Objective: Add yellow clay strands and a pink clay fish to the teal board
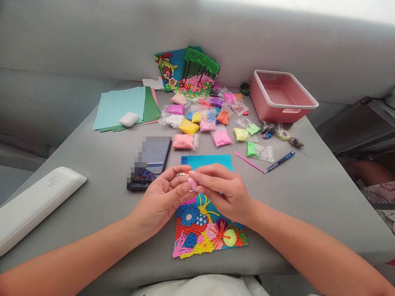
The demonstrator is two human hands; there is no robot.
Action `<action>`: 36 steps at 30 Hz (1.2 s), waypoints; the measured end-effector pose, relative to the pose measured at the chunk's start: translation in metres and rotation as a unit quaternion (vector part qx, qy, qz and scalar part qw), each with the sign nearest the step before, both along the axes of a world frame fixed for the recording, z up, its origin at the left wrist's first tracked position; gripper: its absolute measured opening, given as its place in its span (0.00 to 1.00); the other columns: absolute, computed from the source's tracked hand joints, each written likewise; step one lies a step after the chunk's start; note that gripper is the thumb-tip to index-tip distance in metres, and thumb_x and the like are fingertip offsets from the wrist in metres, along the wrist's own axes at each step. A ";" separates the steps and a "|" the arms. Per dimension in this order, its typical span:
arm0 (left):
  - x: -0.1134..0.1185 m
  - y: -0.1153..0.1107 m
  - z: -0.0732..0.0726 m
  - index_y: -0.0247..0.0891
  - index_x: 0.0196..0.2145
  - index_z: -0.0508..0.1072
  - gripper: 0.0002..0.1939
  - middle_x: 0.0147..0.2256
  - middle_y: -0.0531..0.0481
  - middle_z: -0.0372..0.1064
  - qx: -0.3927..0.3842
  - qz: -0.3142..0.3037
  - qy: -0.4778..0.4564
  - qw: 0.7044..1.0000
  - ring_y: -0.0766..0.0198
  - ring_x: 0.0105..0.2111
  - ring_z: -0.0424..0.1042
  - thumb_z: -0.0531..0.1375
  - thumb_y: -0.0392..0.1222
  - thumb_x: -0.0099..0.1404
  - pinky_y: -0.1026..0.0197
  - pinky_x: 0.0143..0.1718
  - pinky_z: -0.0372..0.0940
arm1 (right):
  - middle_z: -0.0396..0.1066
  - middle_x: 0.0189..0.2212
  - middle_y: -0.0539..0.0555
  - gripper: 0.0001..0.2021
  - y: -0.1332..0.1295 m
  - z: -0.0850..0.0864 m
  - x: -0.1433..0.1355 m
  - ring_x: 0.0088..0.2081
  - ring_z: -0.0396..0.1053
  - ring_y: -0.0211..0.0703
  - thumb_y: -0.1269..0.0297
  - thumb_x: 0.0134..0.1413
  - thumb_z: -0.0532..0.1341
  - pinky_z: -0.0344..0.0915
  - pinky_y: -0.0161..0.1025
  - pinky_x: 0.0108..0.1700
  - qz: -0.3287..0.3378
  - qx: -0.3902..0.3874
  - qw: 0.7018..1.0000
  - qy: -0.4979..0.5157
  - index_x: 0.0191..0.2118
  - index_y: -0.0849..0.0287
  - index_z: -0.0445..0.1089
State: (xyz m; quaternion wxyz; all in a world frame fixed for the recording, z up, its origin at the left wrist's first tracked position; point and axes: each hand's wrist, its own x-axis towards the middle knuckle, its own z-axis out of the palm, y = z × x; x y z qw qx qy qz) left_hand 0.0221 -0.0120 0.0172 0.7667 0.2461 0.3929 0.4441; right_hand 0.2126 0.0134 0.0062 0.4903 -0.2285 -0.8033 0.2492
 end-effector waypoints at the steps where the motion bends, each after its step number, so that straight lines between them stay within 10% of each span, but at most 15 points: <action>1: 0.000 0.000 0.000 0.41 0.44 0.75 0.21 0.32 0.55 0.81 -0.003 0.001 0.001 1.000 0.68 0.34 0.79 0.76 0.40 0.54 0.65 0.41 0.70 | 0.76 0.45 0.58 0.26 0.000 0.000 0.000 0.45 0.76 0.41 0.76 0.62 0.63 0.78 0.39 0.47 -0.003 -0.001 1.000 0.000 0.63 0.50 0.69; 36: -0.002 0.000 -0.001 0.41 0.50 0.70 0.25 0.34 0.55 0.80 0.017 -0.032 0.008 0.999 0.70 0.37 0.78 0.74 0.40 0.58 0.66 0.41 0.71 | 0.71 0.51 0.64 0.19 -0.002 0.003 0.004 0.52 0.72 0.52 0.54 0.68 0.58 0.72 0.55 0.53 -0.040 0.092 0.993 -0.065 0.56 0.57 0.73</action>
